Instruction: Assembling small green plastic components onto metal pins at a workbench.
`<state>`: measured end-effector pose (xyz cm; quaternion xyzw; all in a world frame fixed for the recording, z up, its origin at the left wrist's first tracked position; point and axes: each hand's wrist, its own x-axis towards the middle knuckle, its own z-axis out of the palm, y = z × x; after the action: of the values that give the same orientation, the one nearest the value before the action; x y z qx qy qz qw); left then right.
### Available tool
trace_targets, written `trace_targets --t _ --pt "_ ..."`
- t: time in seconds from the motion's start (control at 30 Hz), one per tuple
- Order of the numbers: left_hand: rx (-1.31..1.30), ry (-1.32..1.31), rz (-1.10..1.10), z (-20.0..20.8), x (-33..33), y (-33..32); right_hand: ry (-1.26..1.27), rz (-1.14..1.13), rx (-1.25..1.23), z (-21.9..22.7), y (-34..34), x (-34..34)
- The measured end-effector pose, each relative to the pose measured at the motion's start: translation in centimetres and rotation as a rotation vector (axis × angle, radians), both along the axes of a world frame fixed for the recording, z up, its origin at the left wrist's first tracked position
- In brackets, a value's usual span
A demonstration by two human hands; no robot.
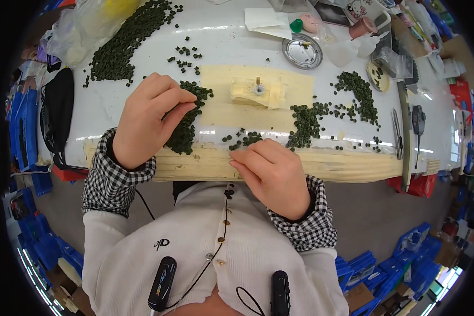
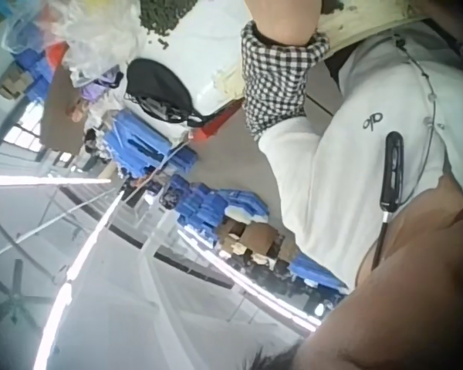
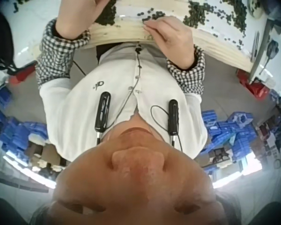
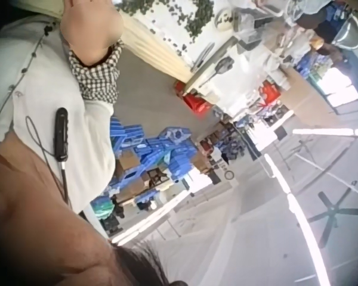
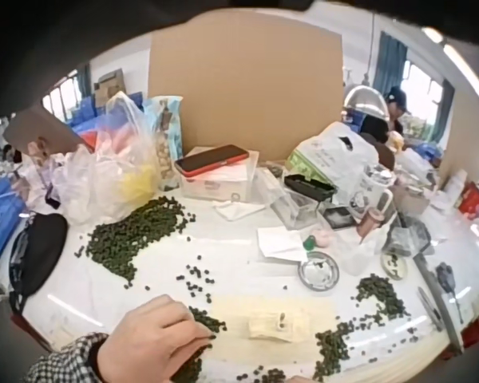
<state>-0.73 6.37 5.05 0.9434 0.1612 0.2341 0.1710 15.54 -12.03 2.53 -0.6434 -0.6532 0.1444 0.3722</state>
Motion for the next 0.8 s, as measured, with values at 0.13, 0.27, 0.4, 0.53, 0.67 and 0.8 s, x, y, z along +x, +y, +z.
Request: trace_targets --t 0.13,0.27,0.4,0.53,0.67,0.8 --pt "0.111 -0.04 0.015 0.5 0.8 5.5 0.005 -0.045 0.001 0.0 -0.8 0.4" --pt "-0.018 0.049 0.259 0.0 2.4 15.4 0.016 -0.042 0.031 0.4 -0.7 0.5" --pt "0.059 0.208 0.39 -1.6 5.5 20.0 0.022 -0.045 0.051 0.4 -0.7 0.4" --pt "0.054 0.293 0.353 -2.3 7.2 21.0 0.002 -0.063 0.049 0.5 -1.1 0.8" --pt "0.05 0.368 0.359 -2.2 8.1 20.9 -0.006 -0.101 0.044 0.4 -1.4 1.3" --pt "0.051 0.372 0.392 -2.9 8.2 21.8 -0.005 -0.093 0.066 0.3 -1.5 1.5"
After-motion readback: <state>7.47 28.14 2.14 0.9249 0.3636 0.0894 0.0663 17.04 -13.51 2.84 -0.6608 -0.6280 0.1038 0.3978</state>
